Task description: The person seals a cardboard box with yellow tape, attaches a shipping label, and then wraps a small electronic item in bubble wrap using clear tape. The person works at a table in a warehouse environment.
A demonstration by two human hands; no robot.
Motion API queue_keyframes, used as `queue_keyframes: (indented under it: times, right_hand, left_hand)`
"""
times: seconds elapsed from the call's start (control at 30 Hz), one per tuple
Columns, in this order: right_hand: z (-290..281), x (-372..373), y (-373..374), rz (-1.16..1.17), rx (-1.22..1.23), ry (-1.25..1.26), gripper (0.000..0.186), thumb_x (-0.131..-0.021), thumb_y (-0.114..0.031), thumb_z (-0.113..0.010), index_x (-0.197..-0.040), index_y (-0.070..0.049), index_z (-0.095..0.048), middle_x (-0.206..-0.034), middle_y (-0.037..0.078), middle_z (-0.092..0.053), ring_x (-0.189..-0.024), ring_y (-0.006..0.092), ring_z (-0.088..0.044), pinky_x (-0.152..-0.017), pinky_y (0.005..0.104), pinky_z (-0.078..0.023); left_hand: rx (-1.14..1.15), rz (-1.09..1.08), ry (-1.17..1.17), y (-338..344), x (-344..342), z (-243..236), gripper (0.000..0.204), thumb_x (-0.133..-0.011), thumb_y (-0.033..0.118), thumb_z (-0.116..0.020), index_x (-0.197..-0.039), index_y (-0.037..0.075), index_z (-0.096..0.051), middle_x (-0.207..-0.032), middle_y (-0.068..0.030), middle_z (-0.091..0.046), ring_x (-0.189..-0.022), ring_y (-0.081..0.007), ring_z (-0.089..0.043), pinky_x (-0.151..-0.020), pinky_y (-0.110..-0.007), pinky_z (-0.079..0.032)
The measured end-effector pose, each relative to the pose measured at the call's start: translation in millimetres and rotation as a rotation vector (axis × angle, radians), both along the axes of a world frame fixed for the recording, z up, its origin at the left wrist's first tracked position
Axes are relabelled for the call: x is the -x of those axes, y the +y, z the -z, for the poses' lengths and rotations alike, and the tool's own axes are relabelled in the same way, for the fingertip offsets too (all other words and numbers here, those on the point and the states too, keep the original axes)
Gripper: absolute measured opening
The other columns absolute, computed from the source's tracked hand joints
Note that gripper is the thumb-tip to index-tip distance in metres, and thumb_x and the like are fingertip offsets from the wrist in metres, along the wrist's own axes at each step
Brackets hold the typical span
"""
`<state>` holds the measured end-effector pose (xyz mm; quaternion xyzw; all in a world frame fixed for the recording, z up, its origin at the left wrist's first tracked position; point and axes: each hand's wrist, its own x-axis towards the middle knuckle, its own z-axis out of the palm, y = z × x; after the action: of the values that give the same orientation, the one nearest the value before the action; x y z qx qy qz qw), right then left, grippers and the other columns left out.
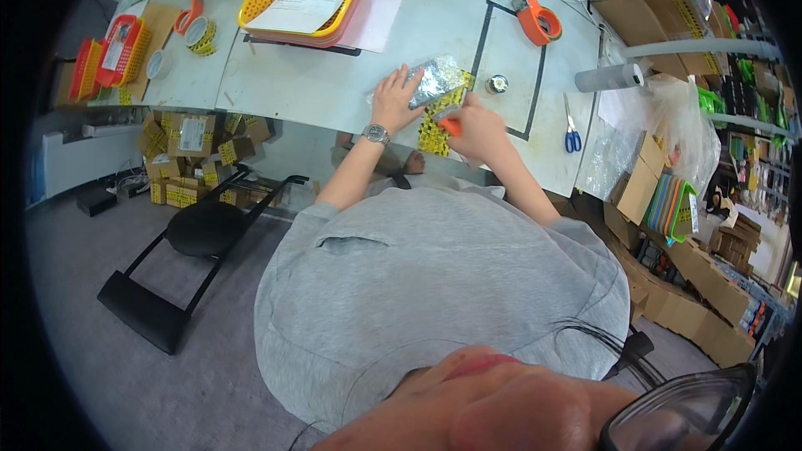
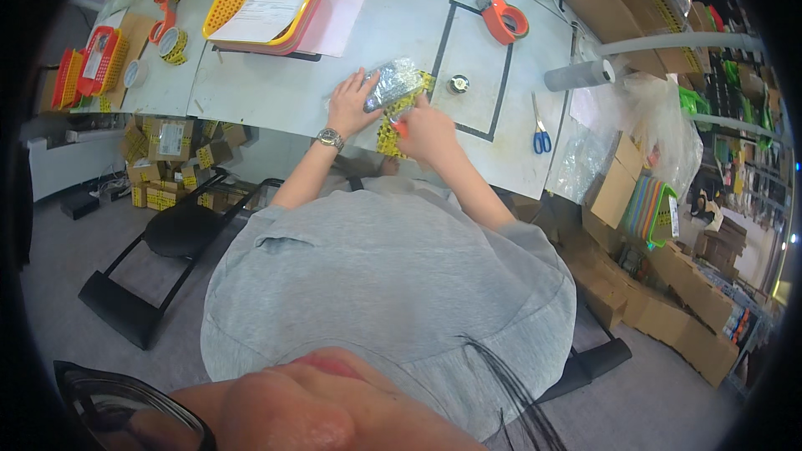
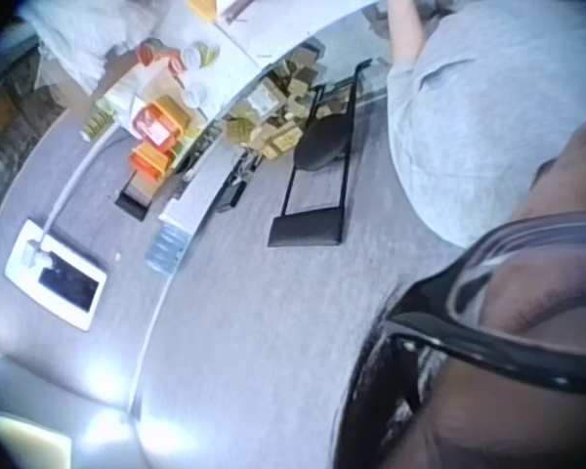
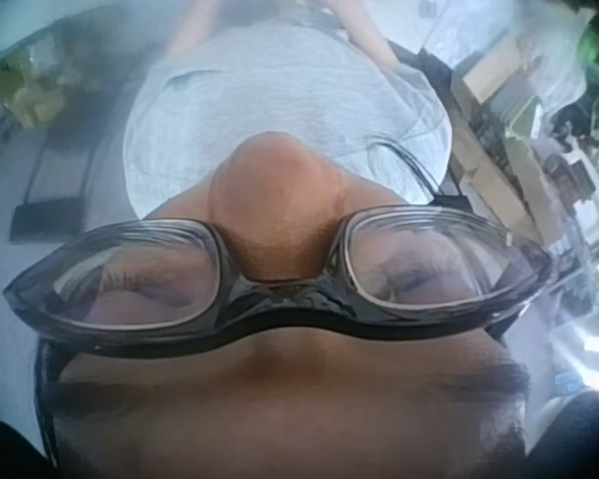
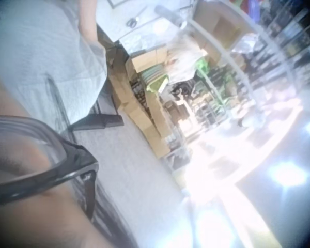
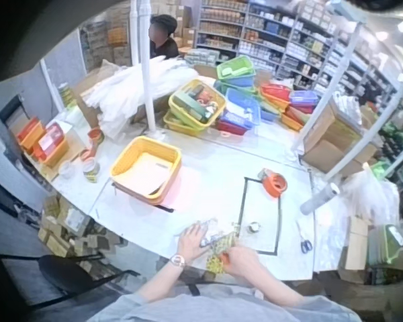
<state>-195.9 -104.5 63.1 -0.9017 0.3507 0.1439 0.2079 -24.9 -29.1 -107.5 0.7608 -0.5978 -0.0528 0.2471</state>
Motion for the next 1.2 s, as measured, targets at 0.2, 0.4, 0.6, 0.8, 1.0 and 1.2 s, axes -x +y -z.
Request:
queue_keyframes:
  times: [0.2,0.4,0.6,0.8,1.0,1.2]
  right_hand:
    - [58.2,-83.3,-31.9,-0.555,-0.037,0.645,0.03,-0.059,-0.014,-0.074,-0.089,-0.01,-0.079,-0.095,0.016,-0.073,-0.087,0.028,-0.072,-0.075,0.0397,-0.057]
    - [76.1,-7.0,-48.9,-0.486,-0.279,0.968,0.029,-0.054,-0.017,-0.075,-0.081,-0.006,-0.078,-0.09,0.015,-0.074,-0.079,0.03,-0.071,-0.072,0.039,-0.057]
    - [25.8,98.9,-106.0,0.026,-0.353,0.49,0.042,-0.059,-0.033,-0.082,-0.088,-0.002,-0.078,-0.086,0.016,-0.075,-0.081,0.0301,-0.073,-0.073,0.0395,-0.058]
    - [33.3,178.1,-122.4,0.423,0.157,0.073,0.039,-0.067,-0.036,-0.082,-0.091,-0.006,-0.079,-0.112,0.016,-0.069,-0.092,0.0328,-0.071,-0.08,0.0422,-0.057]
    - [110.9,170.6,-77.2,0.573,0.447,0.049,0.054,-0.076,-0.022,-0.072,-0.129,-0.012,-0.061,-0.15,0.016,-0.039,-0.106,0.0396,-0.063,-0.087,0.056,-0.051]
    - [112.5,119.9,-20.9,0.502,0.541,-0.009,0.067,-0.077,-0.04,-0.076,-0.137,-0.016,-0.058,-0.156,0.016,-0.036,-0.134,0.0452,-0.044,-0.111,0.0622,-0.031]
  left_hand:
    - [-0.17,0.02,-0.109,-7.6,0.8,3.6,0.084,-0.074,0.044,-0.078,-0.149,0.022,-0.045,-0.152,-0.0258,-0.039,-0.138,-0.0411,-0.042,-0.112,-0.054,-0.034]
    - [-0.117,0.075,-0.156,-10.3,-10.4,-18.4,0.075,-0.078,0.059,-0.071,-0.137,0.015,-0.059,-0.153,-0.027,-0.038,-0.14,-0.0423,-0.039,-0.113,-0.055,-0.033]
    - [-0.174,0.162,-0.006,-37.2,-8.5,-15.8,0.092,-0.077,0.077,-0.061,-0.123,-0.002,-0.064,-0.142,-0.0268,-0.051,-0.133,-0.0365,-0.05,-0.108,-0.044,-0.042]
    - [0.006,0.172,-0.049,-29.4,-12.2,9.6,0.08,-0.077,0.062,-0.073,-0.121,-0.004,-0.062,-0.143,-0.0236,-0.051,-0.128,-0.0363,-0.053,-0.108,-0.043,-0.043]
    - [-0.204,0.033,-0.257,-25.7,17.6,-6.7,0.102,-0.067,0.043,-0.085,-0.146,-0.001,-0.039,-0.152,-0.0239,-0.039,-0.14,-0.0346,-0.04,-0.112,-0.048,-0.037]
    - [-0.223,-0.059,0.407,-45.8,9.4,-53.8,0.094,-0.081,0.04,-0.079,-0.15,-0.002,-0.032,-0.142,-0.023,-0.05,-0.131,-0.0333,-0.05,-0.11,-0.044,-0.04]
